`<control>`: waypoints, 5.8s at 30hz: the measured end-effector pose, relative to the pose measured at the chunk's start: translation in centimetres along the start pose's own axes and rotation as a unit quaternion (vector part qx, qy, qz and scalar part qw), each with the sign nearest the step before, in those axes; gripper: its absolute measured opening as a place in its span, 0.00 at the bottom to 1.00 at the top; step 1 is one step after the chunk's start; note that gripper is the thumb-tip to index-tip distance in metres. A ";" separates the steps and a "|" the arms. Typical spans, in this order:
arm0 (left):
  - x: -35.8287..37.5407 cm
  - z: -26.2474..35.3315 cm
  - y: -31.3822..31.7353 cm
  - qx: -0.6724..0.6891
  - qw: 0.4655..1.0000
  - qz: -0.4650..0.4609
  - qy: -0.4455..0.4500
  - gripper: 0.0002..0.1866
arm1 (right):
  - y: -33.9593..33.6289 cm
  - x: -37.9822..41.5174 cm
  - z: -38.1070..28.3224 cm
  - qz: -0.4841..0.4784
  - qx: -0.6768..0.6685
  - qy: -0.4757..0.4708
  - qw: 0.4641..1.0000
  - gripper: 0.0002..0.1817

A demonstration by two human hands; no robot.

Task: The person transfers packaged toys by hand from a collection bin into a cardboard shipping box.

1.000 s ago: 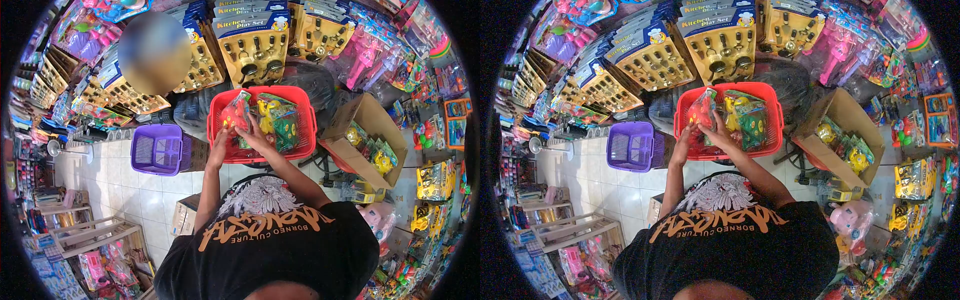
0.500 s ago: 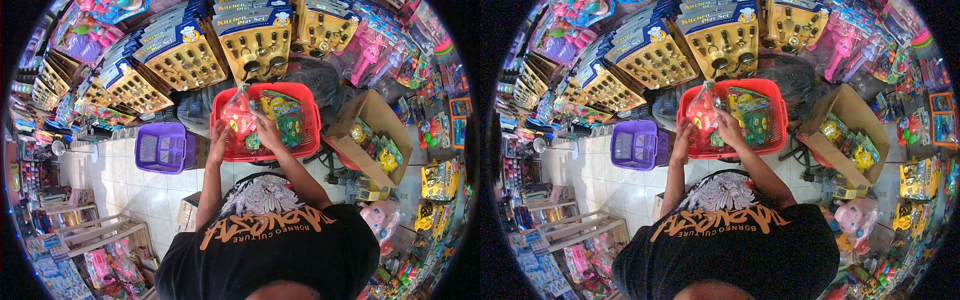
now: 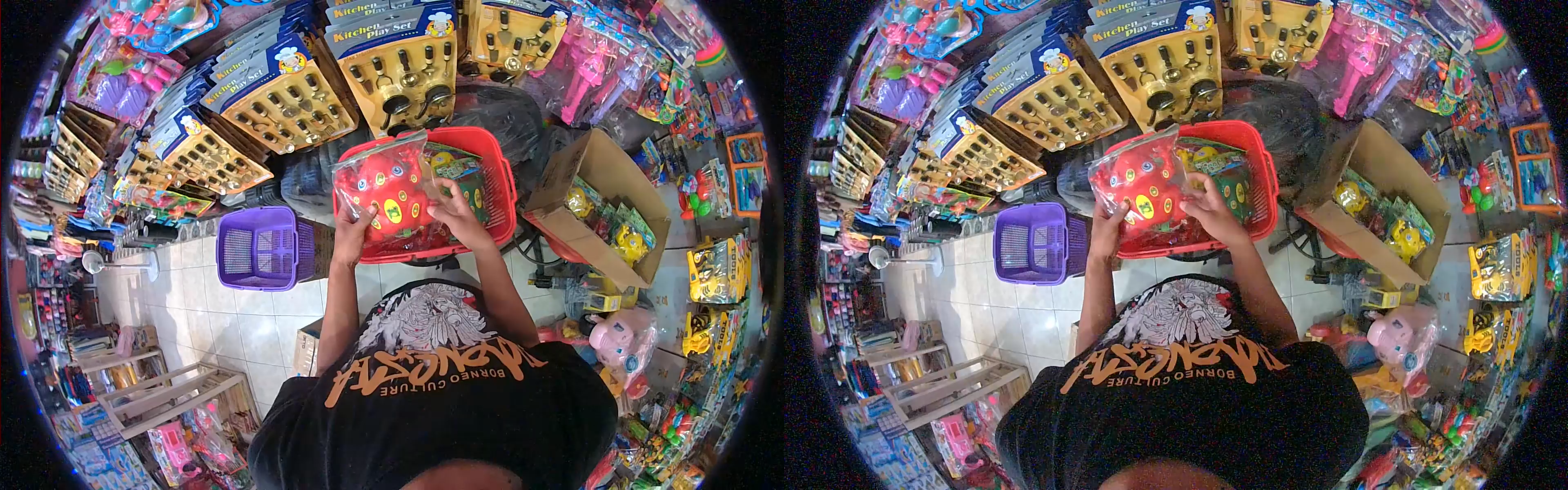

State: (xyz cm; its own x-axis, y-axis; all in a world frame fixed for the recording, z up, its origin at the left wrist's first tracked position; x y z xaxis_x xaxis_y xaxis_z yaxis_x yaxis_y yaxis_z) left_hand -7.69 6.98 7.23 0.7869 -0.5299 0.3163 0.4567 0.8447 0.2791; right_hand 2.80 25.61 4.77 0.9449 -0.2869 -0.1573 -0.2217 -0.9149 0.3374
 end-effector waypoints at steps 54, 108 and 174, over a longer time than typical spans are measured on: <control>-2.9 -6.2 -0.9 -0.622 0.770 -0.137 -0.030 0.66 | -10.2 0.7 -4.4 0.251 0.048 -0.143 0.956 0.37; 11.3 -9.0 4.0 0.209 0.955 -0.147 -0.149 0.35 | -0.5 17.3 -5.2 0.263 -0.099 -0.008 0.960 0.34; -19.1 -29.6 43.0 -0.394 0.891 -0.118 -0.194 0.31 | -42.6 16.7 -6.4 0.357 0.126 0.177 0.908 0.55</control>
State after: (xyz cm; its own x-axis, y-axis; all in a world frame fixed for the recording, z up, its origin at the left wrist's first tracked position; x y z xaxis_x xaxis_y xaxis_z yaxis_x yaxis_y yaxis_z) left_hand 9.24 55.63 -13.61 0.4980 -0.5561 0.6654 0.8597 0.4169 -0.2951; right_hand 29.54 61.63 -6.24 0.5468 -0.7643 0.3418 -0.8143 -0.5804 0.0051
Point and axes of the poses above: each hand's wrist, its own x-axis away from the middle knuckle, its own y-axis out of the palm, z = x × y, the point moved 3 cm from there along -x, towards the middle knuckle, and after that the axes turned 11 degrees about -y, right-handed, at the moved point
